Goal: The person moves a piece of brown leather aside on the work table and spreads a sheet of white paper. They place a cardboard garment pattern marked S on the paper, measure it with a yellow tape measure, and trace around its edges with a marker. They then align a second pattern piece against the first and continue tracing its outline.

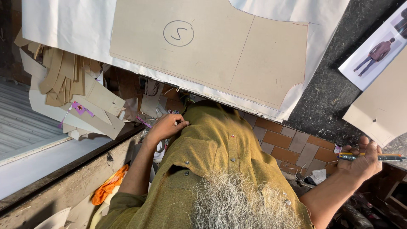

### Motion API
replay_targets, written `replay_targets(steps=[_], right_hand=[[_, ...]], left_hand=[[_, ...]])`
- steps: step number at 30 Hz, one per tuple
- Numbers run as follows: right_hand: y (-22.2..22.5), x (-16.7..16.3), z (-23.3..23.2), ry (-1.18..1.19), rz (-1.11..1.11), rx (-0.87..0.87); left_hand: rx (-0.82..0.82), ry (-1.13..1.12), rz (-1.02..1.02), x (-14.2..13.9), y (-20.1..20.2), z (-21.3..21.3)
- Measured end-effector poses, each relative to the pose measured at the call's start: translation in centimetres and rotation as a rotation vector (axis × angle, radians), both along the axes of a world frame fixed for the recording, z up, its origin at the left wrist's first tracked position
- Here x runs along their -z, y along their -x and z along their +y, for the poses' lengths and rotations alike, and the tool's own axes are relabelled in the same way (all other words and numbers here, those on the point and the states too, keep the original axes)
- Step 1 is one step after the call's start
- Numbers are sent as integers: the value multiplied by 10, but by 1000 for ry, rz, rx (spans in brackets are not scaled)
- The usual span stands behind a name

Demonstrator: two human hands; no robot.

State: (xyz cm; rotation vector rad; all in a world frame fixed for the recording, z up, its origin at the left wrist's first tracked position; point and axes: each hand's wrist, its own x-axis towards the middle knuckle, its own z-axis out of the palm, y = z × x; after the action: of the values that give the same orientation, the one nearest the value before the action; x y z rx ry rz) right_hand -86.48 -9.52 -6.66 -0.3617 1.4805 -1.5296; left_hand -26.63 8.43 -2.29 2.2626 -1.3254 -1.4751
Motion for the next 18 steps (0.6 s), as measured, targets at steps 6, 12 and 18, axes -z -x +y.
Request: replay_targets(steps=[6, 12, 18], right_hand=[[-6, -12, -9, 6, -42, 73], [-13, -17, -23, -5, -138, 73], [-8, -14, -37, -34, -117, 106]], left_hand=[[7, -24, -9, 9, 1, 4], [-23, -6, 43, 12, 3, 5], [-114, -93, 72, 3, 12, -1]])
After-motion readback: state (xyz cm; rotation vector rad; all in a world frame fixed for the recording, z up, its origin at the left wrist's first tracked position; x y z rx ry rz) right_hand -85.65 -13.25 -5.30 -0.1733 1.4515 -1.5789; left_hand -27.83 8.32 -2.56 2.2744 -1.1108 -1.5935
